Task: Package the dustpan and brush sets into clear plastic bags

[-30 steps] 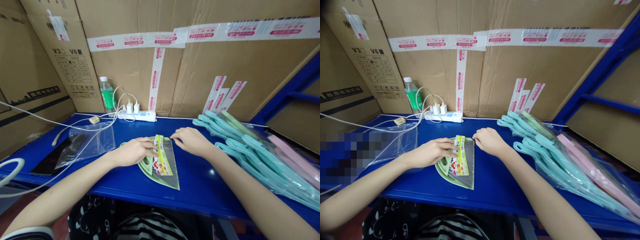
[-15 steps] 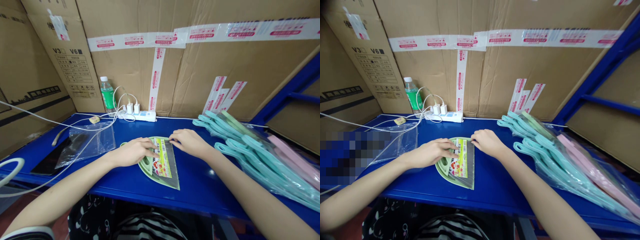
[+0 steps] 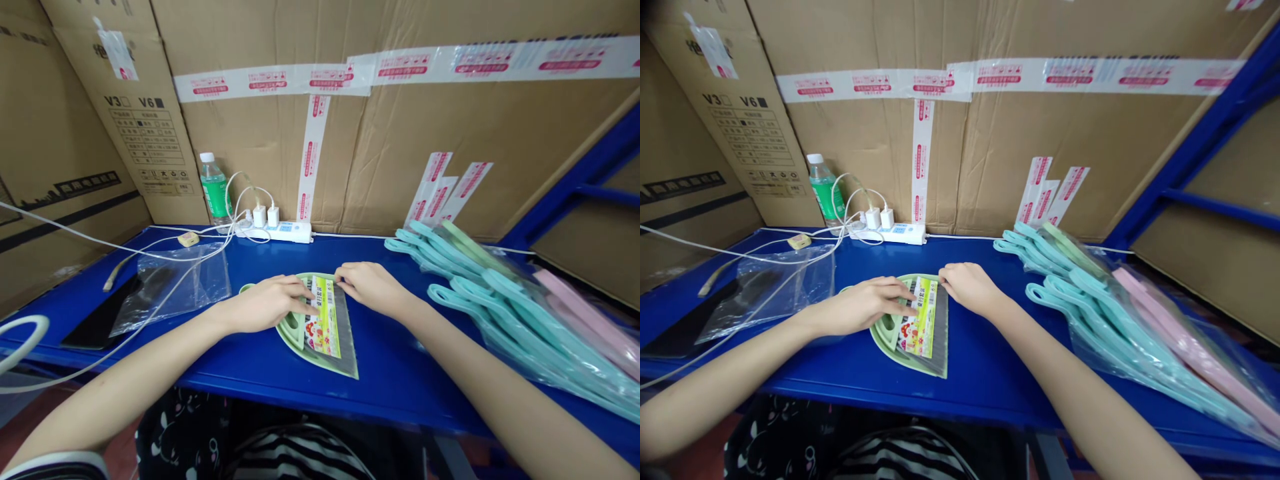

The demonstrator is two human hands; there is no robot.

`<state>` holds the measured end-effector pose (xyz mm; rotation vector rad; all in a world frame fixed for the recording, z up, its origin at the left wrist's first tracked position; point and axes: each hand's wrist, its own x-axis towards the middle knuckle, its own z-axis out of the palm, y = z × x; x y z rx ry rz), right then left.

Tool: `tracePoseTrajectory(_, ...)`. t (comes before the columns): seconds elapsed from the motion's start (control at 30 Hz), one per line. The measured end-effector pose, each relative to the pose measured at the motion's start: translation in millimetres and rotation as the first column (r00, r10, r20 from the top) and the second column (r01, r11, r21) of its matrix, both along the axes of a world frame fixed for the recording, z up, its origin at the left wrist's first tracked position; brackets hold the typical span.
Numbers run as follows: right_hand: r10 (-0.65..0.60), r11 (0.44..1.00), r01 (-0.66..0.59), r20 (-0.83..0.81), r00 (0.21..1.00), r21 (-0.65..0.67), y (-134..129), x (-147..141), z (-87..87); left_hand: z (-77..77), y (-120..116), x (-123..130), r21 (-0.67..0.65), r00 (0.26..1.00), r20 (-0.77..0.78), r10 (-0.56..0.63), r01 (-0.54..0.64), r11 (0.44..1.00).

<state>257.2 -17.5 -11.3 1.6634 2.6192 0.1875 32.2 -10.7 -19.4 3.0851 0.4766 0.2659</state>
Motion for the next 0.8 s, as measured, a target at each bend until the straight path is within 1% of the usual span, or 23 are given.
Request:
tracePoseTrajectory(0.2,-0.002,1.0,0.002,0.001,1.0,0.004,-1.0,-0.3,0.0,0.6,0.5,-0.3,-0.014,1.0,-0.008,0.004,-0.004,1.0)
tracePoseTrajectory(0.4,-0.015,0.999,0.015,-0.004,1.0,0.035,-1.5,2.5,2.2,-0.3,0.3,-0.5,-0.032,1.0,0.011,0.012,-0.012,0.999)
tracePoseTrajectory(0.8,-0.008,1.0,0.008,0.01,1.0,0.009,-1.2,6.1,3.3,-0.8,0.4,-0.8,-0.018,1.0,-0.008,0.015,-0.015,1.0)
